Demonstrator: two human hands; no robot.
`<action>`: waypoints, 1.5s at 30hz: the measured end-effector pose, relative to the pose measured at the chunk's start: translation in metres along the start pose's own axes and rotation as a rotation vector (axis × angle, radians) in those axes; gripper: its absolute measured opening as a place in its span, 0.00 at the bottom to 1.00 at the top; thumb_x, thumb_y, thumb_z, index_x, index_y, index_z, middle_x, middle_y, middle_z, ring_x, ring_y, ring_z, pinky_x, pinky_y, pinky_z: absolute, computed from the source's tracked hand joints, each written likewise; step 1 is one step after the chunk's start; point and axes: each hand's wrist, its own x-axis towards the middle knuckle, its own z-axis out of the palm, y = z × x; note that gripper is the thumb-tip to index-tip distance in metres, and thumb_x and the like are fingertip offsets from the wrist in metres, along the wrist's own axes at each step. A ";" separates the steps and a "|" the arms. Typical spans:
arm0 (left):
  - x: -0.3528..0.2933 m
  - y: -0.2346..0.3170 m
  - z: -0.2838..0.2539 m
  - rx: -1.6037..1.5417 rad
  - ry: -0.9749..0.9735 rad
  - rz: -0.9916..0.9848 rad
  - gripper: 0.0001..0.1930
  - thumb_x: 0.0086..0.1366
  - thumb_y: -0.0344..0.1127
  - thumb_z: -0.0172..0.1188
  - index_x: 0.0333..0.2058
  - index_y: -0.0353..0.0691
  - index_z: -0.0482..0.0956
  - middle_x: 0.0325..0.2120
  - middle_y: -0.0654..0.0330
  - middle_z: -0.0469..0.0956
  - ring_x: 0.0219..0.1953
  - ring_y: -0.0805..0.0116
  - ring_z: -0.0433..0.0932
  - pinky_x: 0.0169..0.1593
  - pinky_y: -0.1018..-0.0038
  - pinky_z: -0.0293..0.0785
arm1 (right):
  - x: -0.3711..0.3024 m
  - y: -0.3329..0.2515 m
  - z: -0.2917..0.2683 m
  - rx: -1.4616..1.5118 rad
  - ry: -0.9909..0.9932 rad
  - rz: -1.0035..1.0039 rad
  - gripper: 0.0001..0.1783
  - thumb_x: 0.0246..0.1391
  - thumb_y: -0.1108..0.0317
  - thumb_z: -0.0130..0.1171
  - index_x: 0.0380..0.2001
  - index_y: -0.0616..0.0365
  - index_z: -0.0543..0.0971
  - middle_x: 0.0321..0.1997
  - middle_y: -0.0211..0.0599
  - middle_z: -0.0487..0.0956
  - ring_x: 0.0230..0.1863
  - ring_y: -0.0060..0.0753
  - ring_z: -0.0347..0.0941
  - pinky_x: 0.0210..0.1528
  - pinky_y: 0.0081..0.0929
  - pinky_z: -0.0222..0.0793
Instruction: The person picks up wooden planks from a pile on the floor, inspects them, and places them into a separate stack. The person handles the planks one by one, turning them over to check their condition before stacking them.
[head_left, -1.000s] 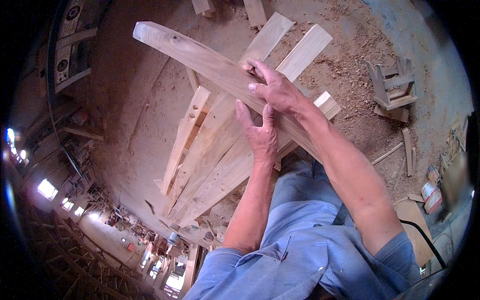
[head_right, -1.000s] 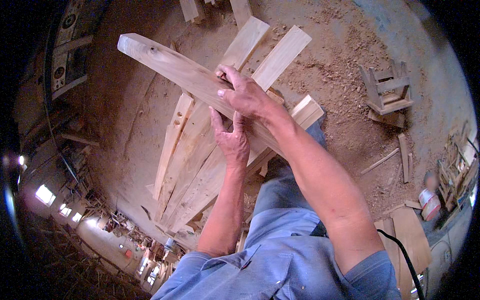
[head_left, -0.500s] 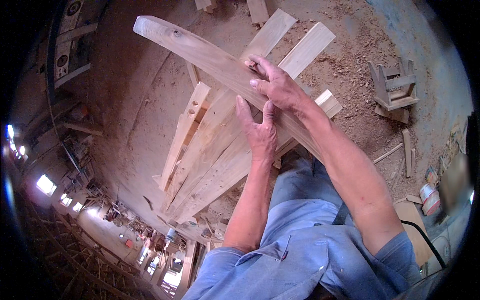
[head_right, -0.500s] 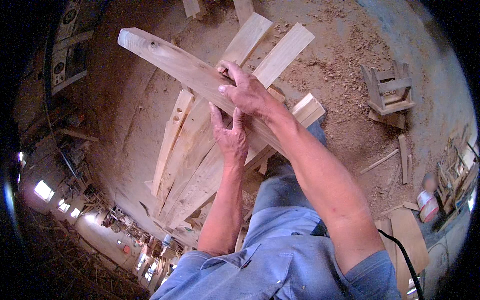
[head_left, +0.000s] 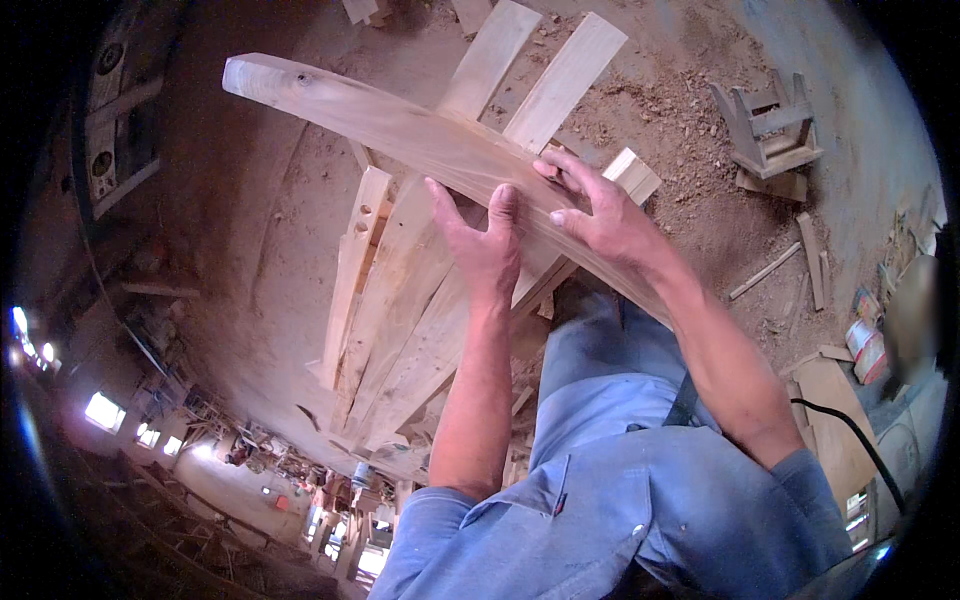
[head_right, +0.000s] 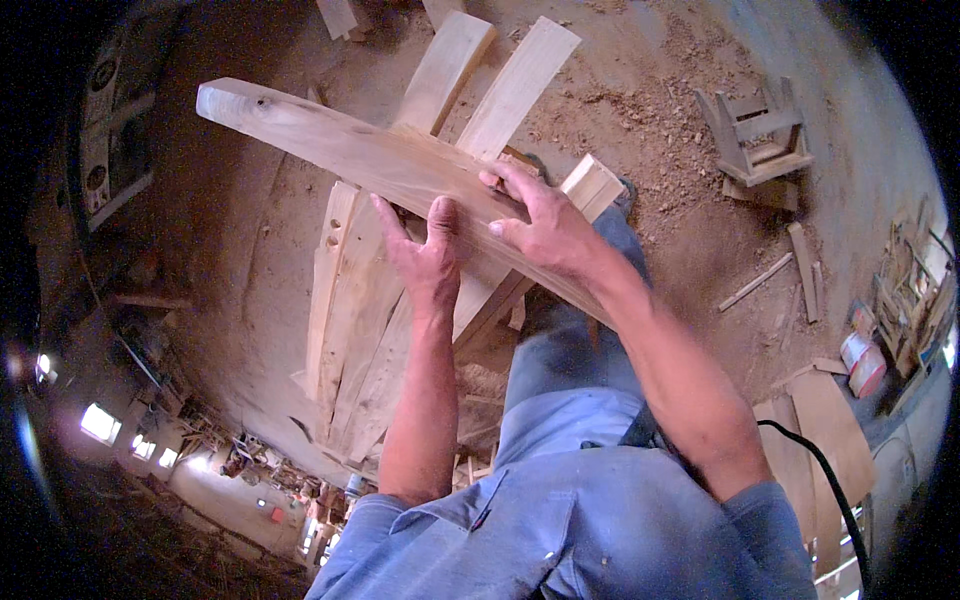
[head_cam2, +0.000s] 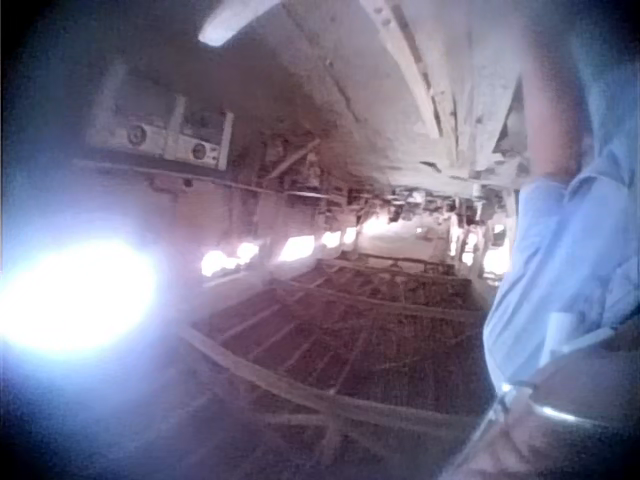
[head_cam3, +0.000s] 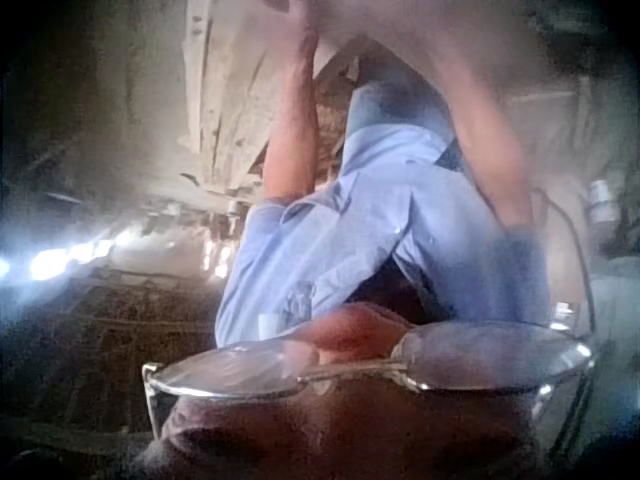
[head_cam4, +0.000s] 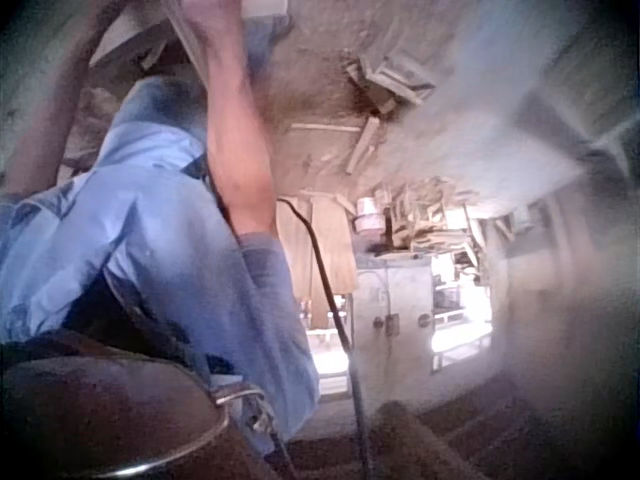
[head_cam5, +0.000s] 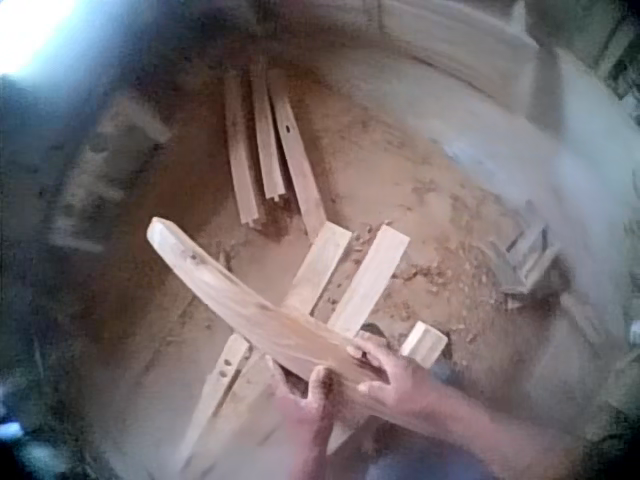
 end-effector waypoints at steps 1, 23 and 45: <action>0.001 0.000 0.000 -0.018 -0.014 0.004 0.52 0.59 0.55 0.66 0.65 0.21 0.47 0.64 0.35 0.53 0.68 0.47 0.52 0.69 0.60 0.48 | 0.000 -0.005 -0.002 -0.016 -0.010 0.005 0.38 0.52 0.77 0.55 0.67 0.63 0.55 0.66 0.47 0.66 0.69 0.40 0.59 0.70 0.33 0.53; 0.003 -0.012 0.000 -0.014 -0.059 0.037 0.47 0.63 0.46 0.63 0.66 0.25 0.45 0.62 0.43 0.58 0.63 0.57 0.60 0.64 0.67 0.58 | -0.057 0.032 -0.021 -0.154 0.152 0.015 0.39 0.47 0.72 0.63 0.63 0.60 0.62 0.59 0.43 0.74 0.62 0.42 0.69 0.66 0.36 0.61; 0.002 -0.011 0.003 -0.102 -0.056 0.080 0.39 0.65 0.40 0.63 0.66 0.30 0.51 0.60 0.47 0.64 0.59 0.61 0.66 0.60 0.69 0.64 | -0.053 0.039 -0.024 -0.261 0.141 -0.023 0.35 0.47 0.74 0.63 0.61 0.58 0.66 0.57 0.44 0.76 0.58 0.39 0.73 0.63 0.33 0.65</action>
